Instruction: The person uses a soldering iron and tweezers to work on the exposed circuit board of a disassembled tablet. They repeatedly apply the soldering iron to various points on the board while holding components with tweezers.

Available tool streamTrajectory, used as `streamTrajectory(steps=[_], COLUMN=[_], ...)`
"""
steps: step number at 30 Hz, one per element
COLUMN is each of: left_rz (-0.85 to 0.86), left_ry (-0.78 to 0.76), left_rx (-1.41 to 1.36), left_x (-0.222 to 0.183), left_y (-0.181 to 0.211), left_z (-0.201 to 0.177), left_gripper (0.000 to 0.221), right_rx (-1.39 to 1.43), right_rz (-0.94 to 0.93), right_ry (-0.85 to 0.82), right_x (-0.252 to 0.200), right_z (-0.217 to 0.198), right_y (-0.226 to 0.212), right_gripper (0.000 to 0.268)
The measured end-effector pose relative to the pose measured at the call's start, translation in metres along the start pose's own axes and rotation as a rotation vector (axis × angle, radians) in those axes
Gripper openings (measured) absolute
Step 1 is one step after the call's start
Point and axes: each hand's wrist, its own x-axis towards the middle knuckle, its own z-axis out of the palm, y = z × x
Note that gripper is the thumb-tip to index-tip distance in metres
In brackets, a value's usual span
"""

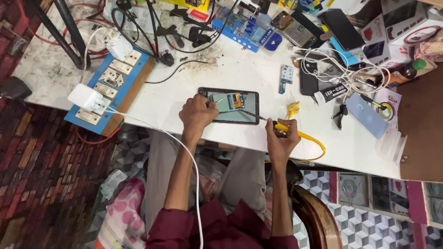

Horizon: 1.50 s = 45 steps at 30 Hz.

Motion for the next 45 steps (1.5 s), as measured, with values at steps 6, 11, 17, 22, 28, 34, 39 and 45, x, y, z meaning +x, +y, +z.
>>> streamTrajectory(steps=[6,11,17,22,28,34,39,45], left_rz=[0.014,0.015,0.009,0.012,0.004,0.012,0.052,0.1], left_ry=[0.009,-0.014,-0.005,-0.03,-0.006,-0.022,0.059,-0.033], left_rx=[0.003,0.008,-0.012,-0.006,-0.011,-0.005,0.034,0.052], left_x=[0.002,0.0,-0.003,0.0,-0.002,-0.003,-0.002,0.012], left_y=[-0.001,0.001,0.002,0.004,0.005,0.006,0.015,0.02], left_z=[0.001,-0.001,-0.002,-0.005,-0.004,-0.004,0.005,0.012], left_gripper=[0.03,0.029,0.029,0.03,0.028,0.028,0.029,0.031], right_rx=[0.036,0.024,0.066,0.075,0.081,0.08,0.065,0.07], right_rz=[-0.001,0.009,0.051,0.046,0.026,0.027,-0.008,0.028], right_ry=[-0.011,-0.028,-0.063,-0.075,-0.111,-0.113,-0.092,-0.011], right_x=[-0.001,0.0,-0.002,-0.002,-0.003,-0.003,0.0,0.001], right_z=[-0.001,0.0,0.001,0.002,0.002,0.003,0.002,0.003], right_y=[-0.001,-0.006,-0.012,-0.011,-0.008,-0.01,-0.009,-0.005], right_gripper=[0.025,0.027,0.025,0.026,0.025,0.025,0.025,0.026])
